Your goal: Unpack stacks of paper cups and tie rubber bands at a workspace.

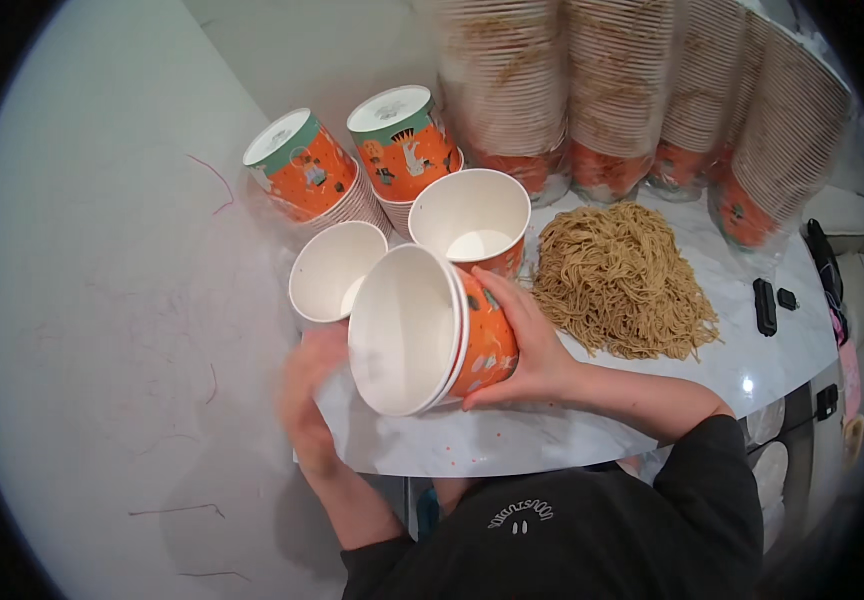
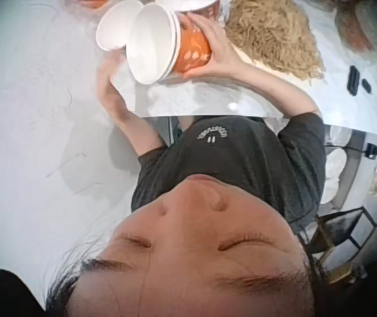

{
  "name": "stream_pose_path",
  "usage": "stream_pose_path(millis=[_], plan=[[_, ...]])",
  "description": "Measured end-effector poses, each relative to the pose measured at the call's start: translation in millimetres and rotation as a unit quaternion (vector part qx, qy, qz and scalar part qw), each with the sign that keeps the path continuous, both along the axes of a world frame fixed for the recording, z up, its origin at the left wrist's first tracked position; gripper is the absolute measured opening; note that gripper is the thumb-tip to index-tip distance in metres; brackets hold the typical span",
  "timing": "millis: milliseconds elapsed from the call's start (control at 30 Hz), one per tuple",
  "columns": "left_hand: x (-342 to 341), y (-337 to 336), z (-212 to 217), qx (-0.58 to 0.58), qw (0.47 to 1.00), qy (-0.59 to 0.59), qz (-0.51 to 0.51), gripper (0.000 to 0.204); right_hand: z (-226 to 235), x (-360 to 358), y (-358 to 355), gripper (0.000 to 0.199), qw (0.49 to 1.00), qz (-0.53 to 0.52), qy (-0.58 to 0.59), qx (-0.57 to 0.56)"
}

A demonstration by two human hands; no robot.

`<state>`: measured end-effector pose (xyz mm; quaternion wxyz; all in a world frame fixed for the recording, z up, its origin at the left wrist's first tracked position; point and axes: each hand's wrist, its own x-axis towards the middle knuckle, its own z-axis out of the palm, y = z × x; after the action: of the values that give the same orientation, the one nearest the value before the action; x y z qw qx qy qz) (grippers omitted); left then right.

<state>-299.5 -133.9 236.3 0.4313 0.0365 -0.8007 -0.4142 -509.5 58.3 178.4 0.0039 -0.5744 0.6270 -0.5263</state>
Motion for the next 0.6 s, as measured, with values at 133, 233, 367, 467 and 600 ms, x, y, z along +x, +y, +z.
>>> stream_pose_path(millis=[133, 233, 367, 467, 600], plan=[[23, 47, -1, -0.187, 0.97, -0.144, -0.065, 0.027, 0, 10, -5, 0.128, 0.999, 0.04, 0.01, -0.003], [29, 65, -5, -0.1, 0.99, -0.095, 0.026, 0.019, -3, 13, -8, 0.127, 0.998, 0.058, 0.037, -0.004], [37, 68, -20, -0.054, 0.995, -0.071, 0.039, 0.016, -13, 26, -7, 0.126, 0.996, 0.089, -0.026, 0.019], [45, 69, -31, 0.007, 0.996, -0.058, 0.062, 0.013, -21, 43, -8, 0.125, 0.992, 0.098, -0.068, 0.041], [37, 75, -23, 0.072, 0.983, -0.02, 0.17, 0.007, -18, 57, -8, 0.125, 0.991, 0.072, -0.077, 0.088]])
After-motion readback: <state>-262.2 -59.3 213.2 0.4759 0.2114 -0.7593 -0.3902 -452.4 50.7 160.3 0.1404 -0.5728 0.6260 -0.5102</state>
